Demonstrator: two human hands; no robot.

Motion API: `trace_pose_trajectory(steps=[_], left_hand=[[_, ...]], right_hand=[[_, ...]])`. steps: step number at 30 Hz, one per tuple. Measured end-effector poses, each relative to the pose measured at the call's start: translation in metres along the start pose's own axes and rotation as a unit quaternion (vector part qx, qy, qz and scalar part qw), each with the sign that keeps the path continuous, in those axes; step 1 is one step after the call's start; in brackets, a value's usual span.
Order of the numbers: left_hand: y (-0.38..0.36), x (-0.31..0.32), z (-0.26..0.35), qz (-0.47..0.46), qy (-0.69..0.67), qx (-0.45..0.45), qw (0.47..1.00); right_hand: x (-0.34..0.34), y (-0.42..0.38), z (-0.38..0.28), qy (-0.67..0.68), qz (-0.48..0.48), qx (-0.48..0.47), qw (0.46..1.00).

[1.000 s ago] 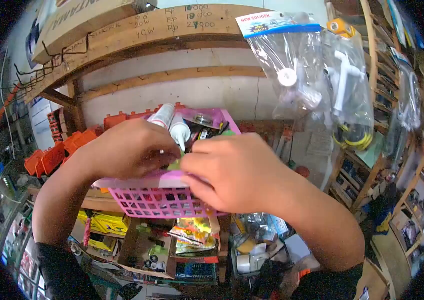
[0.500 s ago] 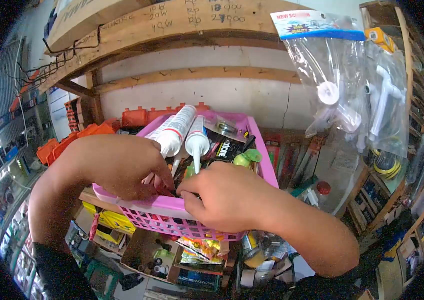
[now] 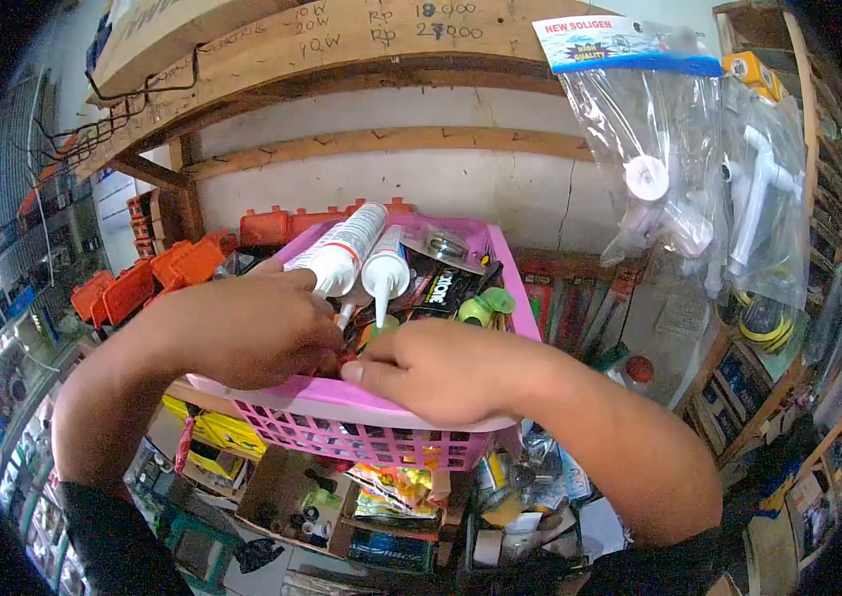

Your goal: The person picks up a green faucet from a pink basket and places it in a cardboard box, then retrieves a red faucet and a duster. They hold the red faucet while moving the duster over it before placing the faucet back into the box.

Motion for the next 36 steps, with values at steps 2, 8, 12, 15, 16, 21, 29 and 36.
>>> trace_pose_trajectory(steps=[2, 8, 12, 15, 16, 21, 29, 36], left_hand=[[0.000, -0.003, 0.002, 0.045, -0.017, 0.000, 0.999], [0.005, -0.028, 0.001, 0.233, -0.017, -0.039, 0.971], [0.008, -0.029, -0.002, 0.219, -0.062, -0.045, 0.973], [0.011, -0.024, -0.011, 0.194, -0.146, -0.055, 0.968], [0.007, -0.031, -0.013, 0.238, -0.146, -0.041, 0.959], [-0.007, -0.065, -0.029, 0.365, -0.232, -0.053, 0.900], [0.034, -0.050, -0.039, 0.380, -0.126, -0.035, 0.916], [0.035, -0.046, -0.072, 0.389, -0.375, -0.072, 0.838]], right_hand=[[-0.003, 0.003, 0.011, 0.040, 0.004, 0.033, 0.999], [-0.021, -0.004, 0.017, -0.010, 0.099, 0.110, 0.989], [-0.039, -0.014, 0.022, -0.030, 0.195, 0.125, 0.972], [-0.051, -0.020, 0.029, -0.028, 0.260, 0.137, 0.956], [-0.057, -0.023, 0.031, -0.031, 0.304, 0.135, 0.943], [-0.080, -0.037, 0.029, -0.092, 0.465, 0.080, 0.877], [-0.089, -0.044, 0.078, 0.098, 0.509, 0.102, 0.849], [-0.074, -0.037, 0.081, 0.307, 0.434, 0.122, 0.838]])
Point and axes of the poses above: each hand's wrist, its own y-axis towards the middle knuckle, its own x-axis out of the palm, z = x × y, the point moved 10 cm from there along y, towards the middle knuckle, and after that the axes turned 5 degrees about x, right-handed, at the moved point
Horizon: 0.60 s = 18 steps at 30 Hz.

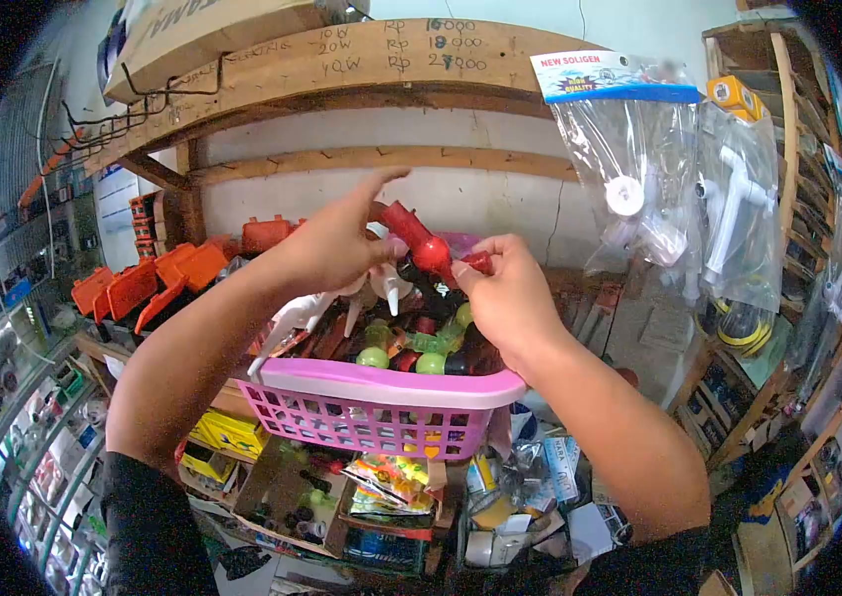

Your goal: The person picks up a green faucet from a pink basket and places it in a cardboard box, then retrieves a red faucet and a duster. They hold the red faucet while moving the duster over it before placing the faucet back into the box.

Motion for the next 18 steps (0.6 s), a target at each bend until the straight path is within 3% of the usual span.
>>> trace_pose_trajectory(steps=[1, 3, 4, 7, 8, 10, 11, 12, 13, 15, 17, 18], left_hand=[[-0.001, -0.002, 0.000, 0.003, 0.004, 0.001, 1.000], [-0.008, 0.010, -0.004, -0.022, -0.202, -0.039, 0.978], [-0.006, 0.018, -0.007, -0.049, -0.147, -0.027, 0.988], [0.002, 0.028, -0.012, -0.088, -0.155, -0.038, 0.983], [0.004, 0.016, -0.009, -0.033, -0.115, -0.002, 0.993], [0.001, 0.011, -0.003, -0.024, -0.144, -0.015, 0.989], [0.000, 0.007, -0.003, -0.013, -0.171, -0.026, 0.985], [0.002, 0.003, 0.000, -0.006, -0.131, 0.009, 0.991], [0.001, 0.001, -0.004, -0.007, -0.135, 0.008, 0.991], [-0.002, 0.004, -0.005, -0.048, 0.014, 0.011, 0.999], [-0.006, 0.008, -0.003, -0.083, 0.004, -0.025, 0.996], [-0.006, 0.010, 0.002, -0.099, 0.012, -0.014, 0.995]], right_hand=[[0.000, 0.000, -0.002, 0.002, -0.002, -0.004, 1.000], [-0.002, 0.000, -0.004, 0.094, -0.013, -0.005, 0.995], [-0.003, -0.004, -0.007, 0.132, -0.005, -0.001, 0.991], [0.004, 0.000, -0.001, 0.121, -0.048, 0.029, 0.991], [0.006, 0.000, 0.000, 0.121, -0.049, 0.031, 0.991], [0.012, 0.001, -0.009, -0.084, -0.035, -0.034, 0.995], [0.014, 0.001, -0.006, -0.084, -0.034, -0.033, 0.995], [0.008, -0.009, -0.038, -0.143, 0.049, -0.183, 0.971], [0.006, -0.032, -0.066, -0.198, 0.129, -0.328, 0.915], [0.007, -0.041, -0.072, -0.253, 0.115, -0.308, 0.910], [0.029, -0.058, -0.085, -0.476, 0.147, -0.380, 0.780], [0.037, -0.053, -0.076, -0.524, 0.136, -0.373, 0.753]])
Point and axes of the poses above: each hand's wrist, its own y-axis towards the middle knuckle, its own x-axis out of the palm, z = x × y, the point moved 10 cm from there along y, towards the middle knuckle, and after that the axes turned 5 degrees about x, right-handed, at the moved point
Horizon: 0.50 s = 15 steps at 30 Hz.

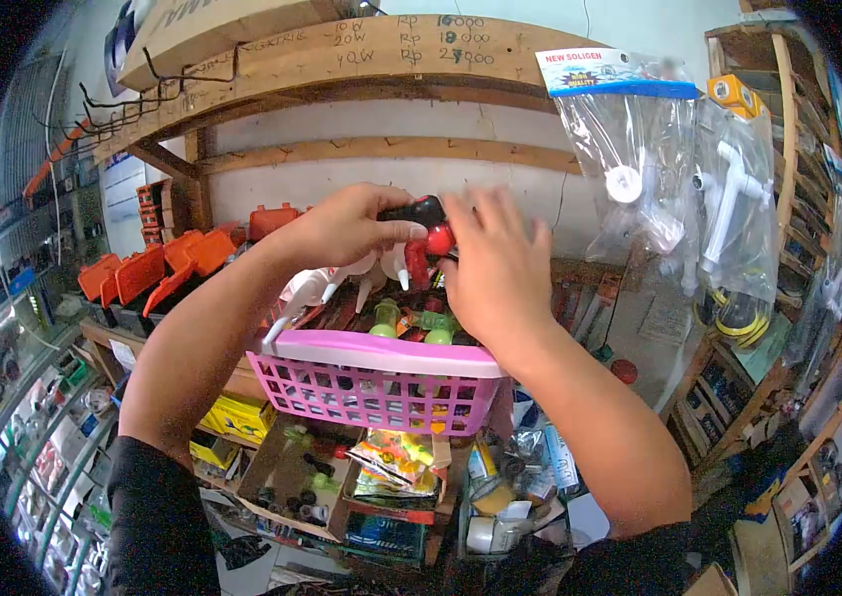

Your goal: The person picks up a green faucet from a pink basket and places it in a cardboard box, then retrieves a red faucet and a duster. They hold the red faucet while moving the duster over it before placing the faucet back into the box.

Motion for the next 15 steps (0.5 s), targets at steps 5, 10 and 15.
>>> trace_pose_trajectory(steps=[5, 10, 15], left_hand=[[-0.002, -0.013, 0.010, 0.069, -0.006, 0.066, 0.995], [-0.038, -0.040, 0.038, 0.098, -0.167, 0.134, 0.972], [-0.134, -0.068, 0.053, 0.062, -0.282, 0.165, 0.943]], right_hand=[[-0.011, 0.004, -0.005, -0.083, 0.044, -0.022, 0.995], [-0.059, -0.006, -0.043, -0.081, 0.128, -0.057, 0.987], [-0.101, -0.024, -0.140, -0.060, 0.104, -0.079, 0.990]])
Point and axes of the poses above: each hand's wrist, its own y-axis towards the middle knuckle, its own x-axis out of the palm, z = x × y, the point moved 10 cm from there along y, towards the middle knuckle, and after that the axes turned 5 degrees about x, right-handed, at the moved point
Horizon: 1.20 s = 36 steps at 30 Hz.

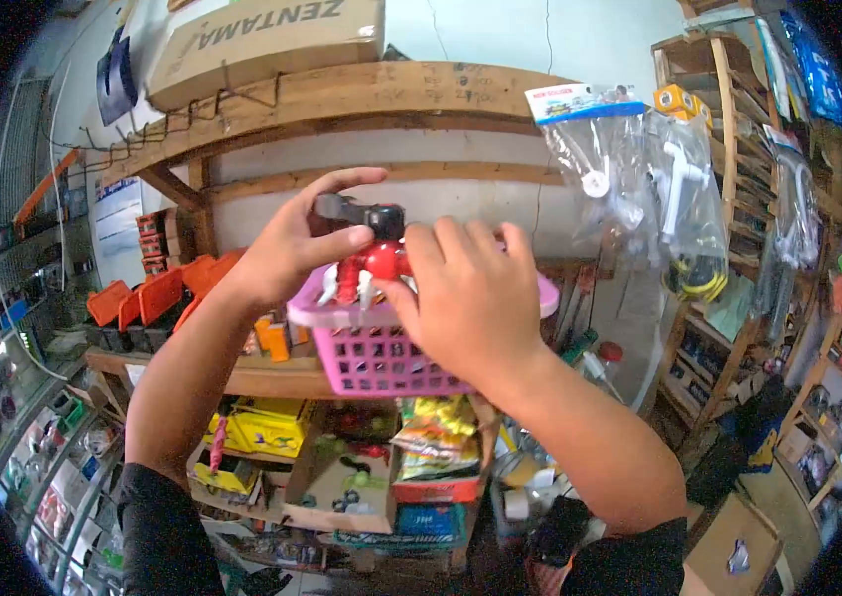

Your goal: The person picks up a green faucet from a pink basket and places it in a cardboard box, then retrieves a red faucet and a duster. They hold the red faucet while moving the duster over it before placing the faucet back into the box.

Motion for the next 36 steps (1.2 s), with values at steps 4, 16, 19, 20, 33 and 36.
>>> trace_pose_trajectory(steps=[4, 16, 19, 20, 33, 36], left_hand=[[-0.099, -0.013, 0.002, 0.017, -0.180, 0.031, 0.983], [-0.519, 0.049, -0.155, 0.282, -0.560, -0.323, 0.708], [-0.555, 0.056, -0.157, 0.311, -0.586, -0.345, 0.663], [-0.564, 0.058, -0.159, 0.323, -0.592, -0.351, 0.650], [-0.643, 0.003, -0.147, 0.461, -0.560, -0.278, 0.629], [-0.664, 0.008, -0.147, 0.492, -0.560, -0.274, 0.608]], right_hand=[[-0.021, -0.020, -0.091, 0.070, -0.018, -0.012, 0.997], [0.076, -0.251, -0.351, 0.289, -0.400, 0.066, 0.867], [0.090, -0.292, -0.373, 0.304, -0.543, 0.108, 0.775], [0.091, -0.295, -0.378, 0.306, -0.546, 0.104, 0.773], [0.141, -0.336, -0.379, 0.372, -0.572, 0.117, 0.722], [0.174, -0.350, -0.372, 0.455, -0.561, 0.248, 0.646]])
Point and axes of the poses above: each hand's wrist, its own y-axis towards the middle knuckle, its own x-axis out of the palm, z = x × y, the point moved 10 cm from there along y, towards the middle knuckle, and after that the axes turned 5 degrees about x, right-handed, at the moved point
